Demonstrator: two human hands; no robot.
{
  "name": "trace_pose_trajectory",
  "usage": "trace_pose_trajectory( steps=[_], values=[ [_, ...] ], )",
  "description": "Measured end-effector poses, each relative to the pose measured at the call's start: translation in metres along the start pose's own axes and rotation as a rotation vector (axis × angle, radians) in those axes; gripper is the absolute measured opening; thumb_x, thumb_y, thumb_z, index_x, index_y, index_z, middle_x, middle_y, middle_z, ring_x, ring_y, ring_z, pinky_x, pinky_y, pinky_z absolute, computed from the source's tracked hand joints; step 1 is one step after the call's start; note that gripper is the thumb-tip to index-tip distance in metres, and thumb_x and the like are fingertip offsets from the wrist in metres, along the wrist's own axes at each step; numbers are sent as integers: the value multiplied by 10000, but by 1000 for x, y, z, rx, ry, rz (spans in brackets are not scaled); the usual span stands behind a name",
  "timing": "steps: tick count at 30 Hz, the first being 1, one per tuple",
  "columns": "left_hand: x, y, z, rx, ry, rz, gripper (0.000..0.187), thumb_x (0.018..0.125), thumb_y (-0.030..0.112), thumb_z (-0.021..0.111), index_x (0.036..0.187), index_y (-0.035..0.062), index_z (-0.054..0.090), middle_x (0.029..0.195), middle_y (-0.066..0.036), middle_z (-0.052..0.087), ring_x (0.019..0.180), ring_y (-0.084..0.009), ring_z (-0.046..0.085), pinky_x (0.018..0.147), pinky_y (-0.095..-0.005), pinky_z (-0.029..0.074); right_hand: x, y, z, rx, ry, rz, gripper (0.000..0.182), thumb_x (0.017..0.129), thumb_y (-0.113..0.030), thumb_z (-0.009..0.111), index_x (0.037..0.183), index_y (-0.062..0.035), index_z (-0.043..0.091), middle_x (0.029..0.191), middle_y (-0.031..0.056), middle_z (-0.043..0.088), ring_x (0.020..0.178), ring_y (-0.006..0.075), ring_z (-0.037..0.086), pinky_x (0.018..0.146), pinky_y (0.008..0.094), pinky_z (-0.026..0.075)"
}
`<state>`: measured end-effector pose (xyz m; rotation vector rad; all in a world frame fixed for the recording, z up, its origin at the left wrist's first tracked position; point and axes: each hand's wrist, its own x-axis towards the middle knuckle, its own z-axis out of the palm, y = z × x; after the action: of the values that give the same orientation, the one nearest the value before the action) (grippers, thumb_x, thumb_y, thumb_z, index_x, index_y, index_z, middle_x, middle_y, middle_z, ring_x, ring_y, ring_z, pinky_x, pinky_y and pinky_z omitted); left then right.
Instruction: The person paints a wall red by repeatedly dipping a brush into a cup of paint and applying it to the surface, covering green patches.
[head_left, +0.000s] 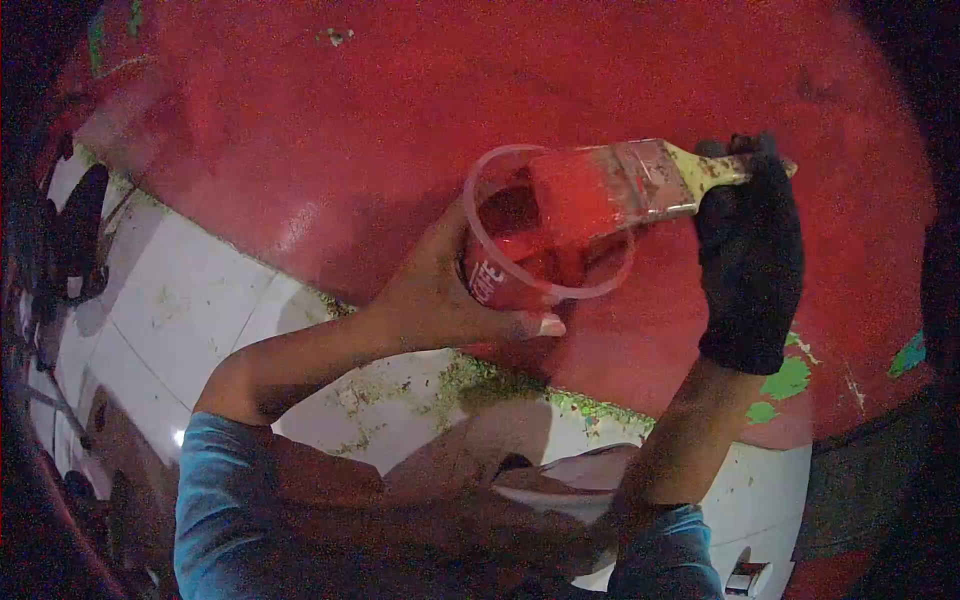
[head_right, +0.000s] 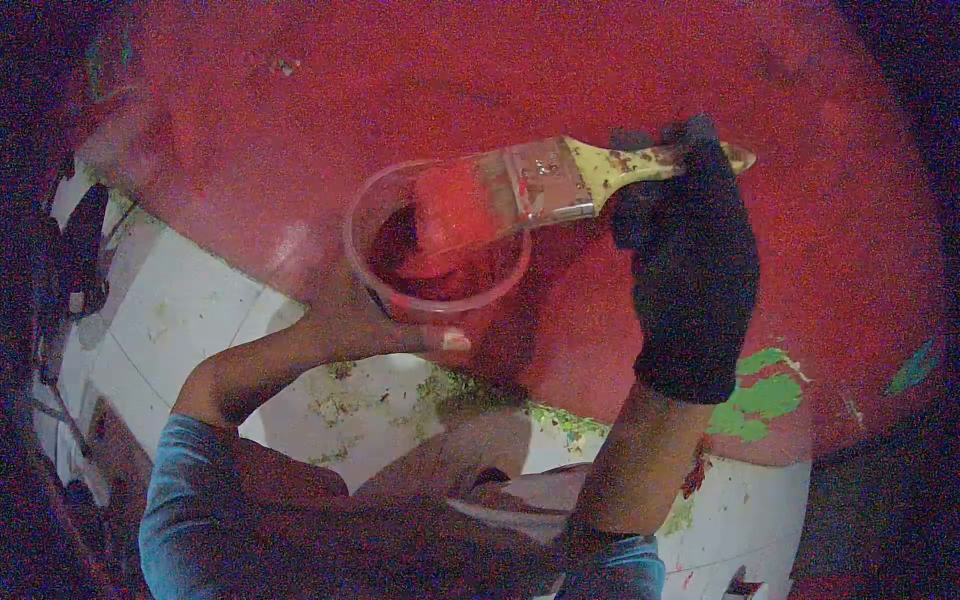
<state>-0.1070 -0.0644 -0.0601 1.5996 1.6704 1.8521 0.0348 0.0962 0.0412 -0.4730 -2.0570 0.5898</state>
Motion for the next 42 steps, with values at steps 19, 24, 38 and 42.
trace_pose_trajectory(
  steps=[19, 24, 38, 42],
  values=[
    [0, 13, -18, -68, 185, -281, 1097, 484, 295, 856, 1302, -1, 186, 1252, -153, 391, 1130, -251, 439, 934, -378, 402, -3, 21, 22, 1154, -328, 153, 239, 889, -165, 470, 1059, -2, 507, 937, 135, 572, 846, 215, 570, 718, 326, 501],
    [2, 20, -22, 10, 177, -319, 1018, 502, 304, 849, 1267, -1, 251, 1206, -150, 437, 1092, -242, 468, 903, -363, 426, -1, 14, 22, 1363, -425, 550, 223, 892, -179, 468, 1017, -2, 518, 923, 134, 572, 824, 211, 580, 700, 323, 509],
    [-1, 19, -23, 97, 114, -243, 1010, 512, 366, 836, 1262, -13, 274, 1184, -170, 461, 1080, -262, 479, 906, -363, 420, 16, 24, -49, 342, 514, -293, 196, 856, -127, 554, 982, 19, 518, 999, 129, 544, 878, 166, 535, 788, 276, 448],
    [2, 28, -20, -4, 83, -286, 987, 510, 303, 846, 1259, 7, 277, 1171, -158, 465, 981, -236, 540, 771, -333, 502, 24, 12, -60, -126, 725, -404, 155, 857, -147, 544, 863, 4, 510, 873, 70, 548, 788, 156, 541, 722, 277, 463]
  ],
)
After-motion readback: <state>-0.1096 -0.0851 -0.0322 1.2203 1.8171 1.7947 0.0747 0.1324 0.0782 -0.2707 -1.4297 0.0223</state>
